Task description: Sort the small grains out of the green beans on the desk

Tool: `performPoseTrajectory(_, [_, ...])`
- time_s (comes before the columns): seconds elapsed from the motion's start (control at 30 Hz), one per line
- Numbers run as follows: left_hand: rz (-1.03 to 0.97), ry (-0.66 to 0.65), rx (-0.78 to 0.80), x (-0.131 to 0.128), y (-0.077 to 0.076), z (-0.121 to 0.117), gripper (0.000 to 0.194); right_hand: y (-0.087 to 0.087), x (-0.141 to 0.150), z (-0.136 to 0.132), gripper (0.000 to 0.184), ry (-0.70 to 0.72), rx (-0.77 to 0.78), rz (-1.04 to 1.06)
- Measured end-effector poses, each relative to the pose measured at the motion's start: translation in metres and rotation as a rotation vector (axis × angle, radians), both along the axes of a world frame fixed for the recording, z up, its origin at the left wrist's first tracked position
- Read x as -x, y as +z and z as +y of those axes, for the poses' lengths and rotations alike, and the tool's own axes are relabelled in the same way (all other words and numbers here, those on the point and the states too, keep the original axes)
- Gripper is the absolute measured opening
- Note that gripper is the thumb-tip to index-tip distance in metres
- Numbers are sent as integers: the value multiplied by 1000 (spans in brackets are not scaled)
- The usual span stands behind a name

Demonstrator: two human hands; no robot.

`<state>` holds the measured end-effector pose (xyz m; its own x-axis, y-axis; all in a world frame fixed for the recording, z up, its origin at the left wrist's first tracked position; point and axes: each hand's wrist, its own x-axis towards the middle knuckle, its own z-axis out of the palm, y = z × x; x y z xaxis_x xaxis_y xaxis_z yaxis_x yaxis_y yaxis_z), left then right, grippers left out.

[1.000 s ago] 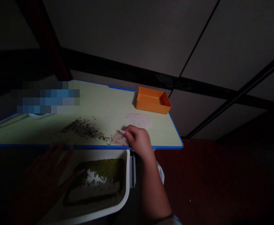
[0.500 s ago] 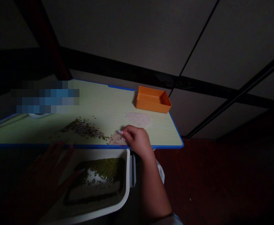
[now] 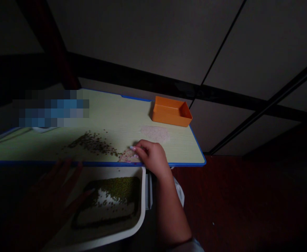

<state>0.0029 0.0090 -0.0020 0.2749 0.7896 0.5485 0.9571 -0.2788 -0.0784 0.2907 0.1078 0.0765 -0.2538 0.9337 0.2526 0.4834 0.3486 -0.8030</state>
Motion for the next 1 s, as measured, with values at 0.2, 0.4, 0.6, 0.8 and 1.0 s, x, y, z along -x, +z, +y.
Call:
performPoseTrajectory(0.2, [-41,16,21,-1,-3,0,77,1,3,0,26,-26,-26,-11])
performPoseTrajectory(0.4, [-35,24,34,-2,-2,0,79,9,14,-1,24,-7,-33,-52])
performPoseTrajectory(0.6, [-21,-3,21,-3,3,-2,76,4,5,-1,25,-5,-20,-10])
performPoseTrajectory(0.8, [-15,-1,19,-2,2,0,78,4,-9,-4,22,-94,0,-44])
performPoseTrajectory(1.0, [-14,1,-2,-1,-2,1,77,8,-15,-5,23,-169,-17,-103])
